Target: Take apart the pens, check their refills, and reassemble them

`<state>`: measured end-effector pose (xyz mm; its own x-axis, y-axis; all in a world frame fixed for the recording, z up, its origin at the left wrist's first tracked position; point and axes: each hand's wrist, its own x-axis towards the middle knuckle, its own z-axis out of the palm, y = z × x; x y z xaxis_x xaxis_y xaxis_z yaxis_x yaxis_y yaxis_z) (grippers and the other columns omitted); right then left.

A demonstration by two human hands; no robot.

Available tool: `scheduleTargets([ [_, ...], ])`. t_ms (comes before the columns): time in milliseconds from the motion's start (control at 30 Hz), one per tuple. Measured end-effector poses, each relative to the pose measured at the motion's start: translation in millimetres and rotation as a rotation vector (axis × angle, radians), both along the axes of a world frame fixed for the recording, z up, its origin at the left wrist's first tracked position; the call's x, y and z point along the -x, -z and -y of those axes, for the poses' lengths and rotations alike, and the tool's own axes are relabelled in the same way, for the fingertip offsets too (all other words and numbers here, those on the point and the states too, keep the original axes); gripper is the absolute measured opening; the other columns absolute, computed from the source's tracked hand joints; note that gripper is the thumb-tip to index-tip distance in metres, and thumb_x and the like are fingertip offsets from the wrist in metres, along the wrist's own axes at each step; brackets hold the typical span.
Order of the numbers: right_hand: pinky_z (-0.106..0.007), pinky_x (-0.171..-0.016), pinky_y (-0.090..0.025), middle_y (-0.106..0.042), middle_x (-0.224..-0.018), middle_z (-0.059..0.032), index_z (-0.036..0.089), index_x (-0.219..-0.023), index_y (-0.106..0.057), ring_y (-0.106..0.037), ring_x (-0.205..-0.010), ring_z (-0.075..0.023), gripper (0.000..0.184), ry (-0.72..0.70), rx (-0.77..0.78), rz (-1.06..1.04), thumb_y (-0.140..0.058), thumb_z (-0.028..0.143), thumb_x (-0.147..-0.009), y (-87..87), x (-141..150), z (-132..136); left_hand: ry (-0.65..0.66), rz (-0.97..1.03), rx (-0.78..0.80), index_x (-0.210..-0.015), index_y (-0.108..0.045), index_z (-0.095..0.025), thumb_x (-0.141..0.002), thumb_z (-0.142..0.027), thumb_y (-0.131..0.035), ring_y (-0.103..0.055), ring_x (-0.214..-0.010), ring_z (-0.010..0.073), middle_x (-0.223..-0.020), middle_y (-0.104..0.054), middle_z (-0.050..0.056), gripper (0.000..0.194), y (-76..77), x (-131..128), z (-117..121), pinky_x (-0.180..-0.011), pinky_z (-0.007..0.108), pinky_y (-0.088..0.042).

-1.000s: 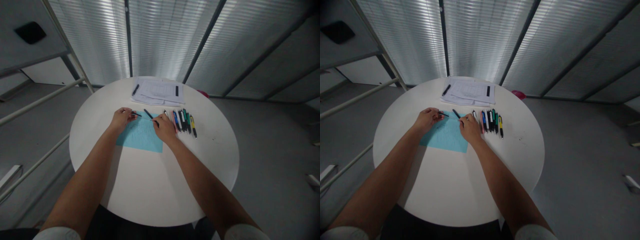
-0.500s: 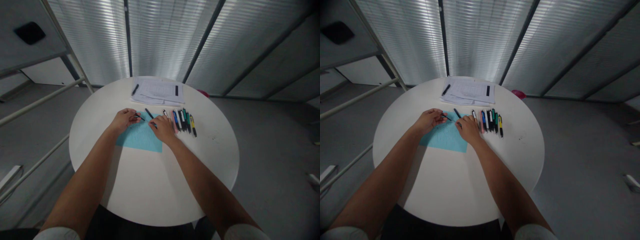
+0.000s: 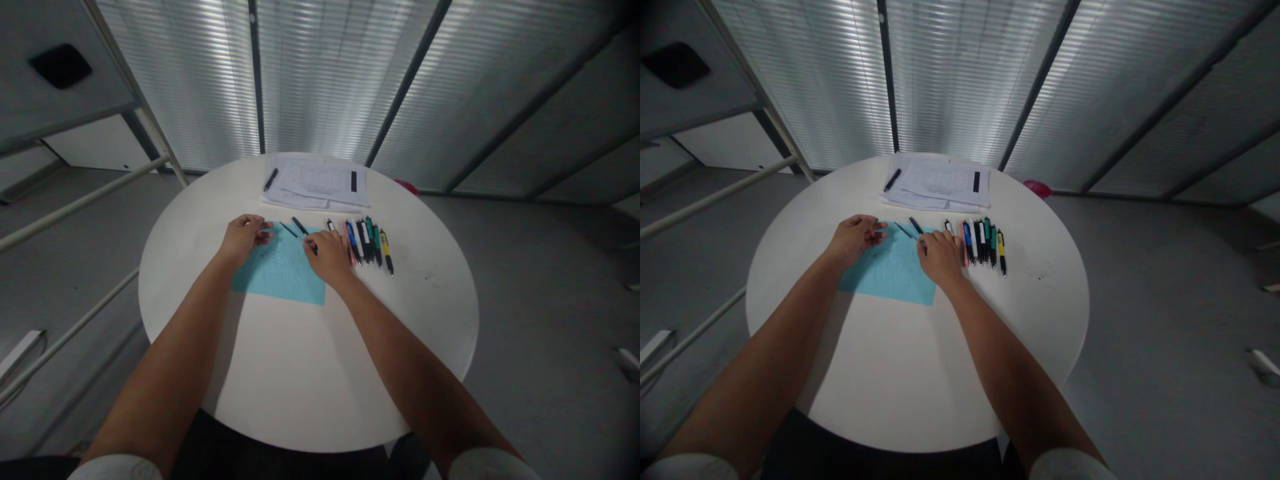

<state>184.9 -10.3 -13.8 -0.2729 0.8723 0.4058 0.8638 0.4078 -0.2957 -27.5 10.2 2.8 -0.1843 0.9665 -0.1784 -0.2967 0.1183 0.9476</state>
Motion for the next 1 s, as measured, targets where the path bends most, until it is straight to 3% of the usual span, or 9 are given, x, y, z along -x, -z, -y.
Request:
scheduleTargets([
  [267,-0.042,-0.09,-0.031,-0.069,-0.096,-0.0068,0.024,-0.096,-0.07,-0.053,-0.099,-0.027,0.016,-0.014,0.008,0.014,-0.055,0.027,-0.091,-1.0,1,0,0.037,-0.274,-0.122,-0.068,-0.06,-0.016,-0.079,-0.027,-0.07,-0.046,-0.041,0.0091,-0.054,-0.057,0.001,0.019,5.9,0,-1,-0.04,0.022,-0.033],
  [367,-0.041,-0.089,-0.031,-0.068,-0.095,-0.0069,0.024,-0.1,-0.069,-0.053,-0.099,-0.026,0.018,-0.013,0.0,-0.034,-0.054,0.027,-0.091,-2.8,1,1,0.074,-0.263,-0.15,-0.069,-0.062,-0.016,-0.078,-0.027,-0.072,-0.044,-0.041,0.0079,-0.059,-0.06,0.002,0.017,3.0,-1,2,-0.039,0.022,-0.029],
  [500,-0.038,-0.087,-0.031,-0.068,-0.093,-0.0049,0.023,-0.107,-0.067,-0.054,-0.098,-0.0241,0.022,-0.065,-0.002,-0.084,-0.052,0.033,-0.094,-7.7,2,3,0.242,-0.244,-0.127,-0.079,-0.065,-0.016,-0.078,-0.029,-0.073,-0.049,-0.047,0.0085,-0.072,-0.067,0.005,0.016,-6.5,-7,11,-0.042,0.021,-0.032],
  [700,-0.037,-0.087,-0.032,-0.069,-0.093,-0.0041,0.025,-0.106,-0.067,-0.054,-0.097,-0.0229,0.026,-0.195,0.004,-0.102,-0.051,0.042,-0.096,-10.5,3,6,0.446,-0.255,-0.116,-0.081,-0.064,-0.016,-0.077,-0.027,-0.074,-0.049,-0.047,0.009,-0.07,-0.067,0.005,0.015,-17.7,-19,22,-0.042,0.021,-0.031],
  [1000,-0.035,-0.086,-0.036,-0.069,-0.093,-0.0045,0.023,-0.097,-0.068,-0.055,-0.095,-0.0212,0.026,-0.275,0.029,-0.144,-0.048,0.039,-0.098,-10.6,3,4,0.455,-0.306,-0.141,-0.07,-0.064,-0.015,-0.077,-0.025,-0.074,-0.046,-0.047,0.0081,-0.064,-0.064,0.004,0.015,-18.7,-20,24,-0.043,0.022,-0.03],
])
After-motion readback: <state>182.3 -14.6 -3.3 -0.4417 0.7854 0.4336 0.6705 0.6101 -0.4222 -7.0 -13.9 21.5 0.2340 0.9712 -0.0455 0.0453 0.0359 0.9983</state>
